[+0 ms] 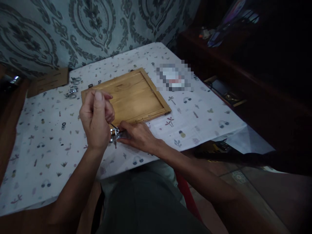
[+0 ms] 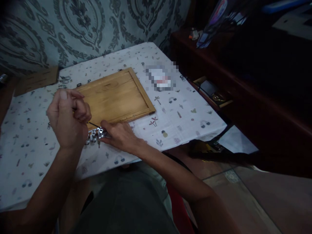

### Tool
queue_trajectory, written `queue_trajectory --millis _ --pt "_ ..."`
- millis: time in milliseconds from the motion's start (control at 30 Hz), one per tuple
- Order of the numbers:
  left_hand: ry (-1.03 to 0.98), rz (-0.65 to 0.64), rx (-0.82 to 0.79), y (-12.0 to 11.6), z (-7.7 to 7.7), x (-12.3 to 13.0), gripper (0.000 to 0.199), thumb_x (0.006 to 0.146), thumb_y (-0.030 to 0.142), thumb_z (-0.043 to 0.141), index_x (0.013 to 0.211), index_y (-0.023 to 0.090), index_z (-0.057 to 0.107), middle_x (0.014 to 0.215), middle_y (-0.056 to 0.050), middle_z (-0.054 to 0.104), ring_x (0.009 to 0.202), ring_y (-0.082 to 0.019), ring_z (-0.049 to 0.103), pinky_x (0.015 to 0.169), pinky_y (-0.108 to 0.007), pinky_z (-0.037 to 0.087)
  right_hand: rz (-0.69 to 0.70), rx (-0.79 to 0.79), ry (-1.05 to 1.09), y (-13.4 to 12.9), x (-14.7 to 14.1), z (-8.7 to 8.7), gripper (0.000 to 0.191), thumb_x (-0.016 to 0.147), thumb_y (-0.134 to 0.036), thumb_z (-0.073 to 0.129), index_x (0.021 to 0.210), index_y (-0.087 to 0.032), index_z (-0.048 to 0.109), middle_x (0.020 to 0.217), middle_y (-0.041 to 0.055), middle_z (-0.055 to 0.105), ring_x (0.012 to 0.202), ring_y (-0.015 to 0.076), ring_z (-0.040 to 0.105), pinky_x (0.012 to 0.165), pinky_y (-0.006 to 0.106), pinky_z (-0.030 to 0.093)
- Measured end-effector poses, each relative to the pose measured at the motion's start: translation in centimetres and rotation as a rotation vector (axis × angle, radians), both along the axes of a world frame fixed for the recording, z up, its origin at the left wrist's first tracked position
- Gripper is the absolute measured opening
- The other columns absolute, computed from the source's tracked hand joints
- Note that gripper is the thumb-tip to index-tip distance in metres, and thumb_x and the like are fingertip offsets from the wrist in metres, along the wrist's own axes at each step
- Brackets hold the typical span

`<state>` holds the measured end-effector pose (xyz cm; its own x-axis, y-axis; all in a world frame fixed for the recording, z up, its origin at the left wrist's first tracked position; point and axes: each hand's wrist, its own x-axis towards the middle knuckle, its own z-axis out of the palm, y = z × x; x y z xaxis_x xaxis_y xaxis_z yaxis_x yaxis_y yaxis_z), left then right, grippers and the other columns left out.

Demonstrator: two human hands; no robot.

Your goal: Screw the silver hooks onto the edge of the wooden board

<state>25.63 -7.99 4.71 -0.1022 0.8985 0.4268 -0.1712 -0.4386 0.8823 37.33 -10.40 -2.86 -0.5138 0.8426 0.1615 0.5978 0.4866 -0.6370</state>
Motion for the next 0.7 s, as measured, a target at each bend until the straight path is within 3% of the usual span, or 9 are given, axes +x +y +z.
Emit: queue_trajectory --millis 300,500,700 --pt "0.039 -0.133 -0.033 0.14 0.25 -0.57 0.026 0.089 0.039 0.060 0.073 0.019 0.061 0.043 0.007 0.026 0.036 -0.007 0.017 0.038 -0.026 0.011 0.001 0.016 0.014 0.01 0.07 -0.01 0.032 0.086 -0.036 0.067 0.109 -0.019 0.054 0.097 0.0027 0.073 0.084 0.0180 0.067 0.064 0.026 0.035" --pt "0.113 0.083 0.046 -0.17 -0.02 -0.61 0.021 0.088 0.045 0.060 0.085 0.024 0.065 0.061 0.000 0.053 0.054 -0.013 0.048 0.054 -0.031 0.036 -0.015 0.020 0.012 0.04 -0.08 -0.17 0.033 0.084 -0.036 0.068 0.109 -0.020 0.055 0.096 0.0018 0.072 0.083 0.0167 0.065 0.065 0.025 0.036" --pt "0.096 0.122 0.039 -0.75 0.15 0.00 0.019 0.092 0.038 0.055 0.083 0.025 0.065 0.059 0.002 0.047 0.053 -0.011 0.044 0.057 -0.032 0.036 0.007 0.010 0.018 0.02 0.04 0.14 0.031 0.086 -0.037 0.066 0.108 -0.019 0.054 0.097 0.0033 0.072 0.085 0.0183 0.066 0.065 0.026 0.036"
